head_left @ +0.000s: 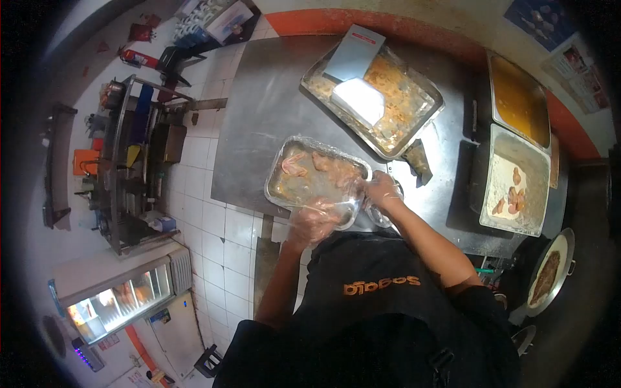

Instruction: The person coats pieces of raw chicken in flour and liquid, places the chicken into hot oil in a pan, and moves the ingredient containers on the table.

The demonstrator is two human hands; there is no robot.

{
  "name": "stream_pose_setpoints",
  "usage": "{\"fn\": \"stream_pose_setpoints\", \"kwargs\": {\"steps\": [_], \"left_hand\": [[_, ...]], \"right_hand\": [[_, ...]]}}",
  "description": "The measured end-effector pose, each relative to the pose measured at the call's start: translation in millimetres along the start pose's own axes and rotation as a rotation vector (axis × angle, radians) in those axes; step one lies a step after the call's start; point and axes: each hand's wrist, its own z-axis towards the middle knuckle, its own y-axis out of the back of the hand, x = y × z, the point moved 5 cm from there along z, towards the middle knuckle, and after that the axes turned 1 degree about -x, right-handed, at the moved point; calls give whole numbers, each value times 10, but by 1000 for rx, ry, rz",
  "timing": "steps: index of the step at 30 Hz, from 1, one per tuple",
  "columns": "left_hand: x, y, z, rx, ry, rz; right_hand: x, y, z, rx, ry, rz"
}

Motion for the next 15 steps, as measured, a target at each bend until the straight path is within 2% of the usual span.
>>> {"fn": "stream_pose_setpoints", "kwargs": {"steps": [2, 3, 5, 6, 8, 9, 10, 11, 12, 13, 14, 15], "left_hand": [[-138, -54, -57, 14, -202, 337], [-181, -11, -133, 9, -190, 322], [-288, 110, -225, -137, -122, 331], [-266, 120, -300, -135, -120, 338], [-140, 201, -454, -359, -7, -38], [-179, 170, -484, -356, -10, -43], [-107, 167, -518, -478, 196, -389], [-33, 139, -546, -586, 406, -737], [-198, 237, -440, -505, 315, -695], [-364, 332, -340, -428, 221, -658], [-395, 302, -254, -351, 379, -816], [-431, 248, -153, -288, 453, -902]], "right_hand": [[-127, -49, 102, 27, -4, 263], [-113, -88, 62, 33, -13, 246], [-76, -112, 57, -29, 73, 287], [-106, -180, 75, 35, 18, 377], [-239, -288, 159, 19, 8, 360], [-196, -231, 107, 8, 2, 351], [-141, -169, 50, -4, -5, 341], [142, 102, -192, -40, -64, 205], [300, 265, -359, -77, -124, 71], [298, 276, -431, -89, -131, 75], [327, 333, -514, -194, -7, 198], [351, 421, -599, -304, 116, 316]]}}
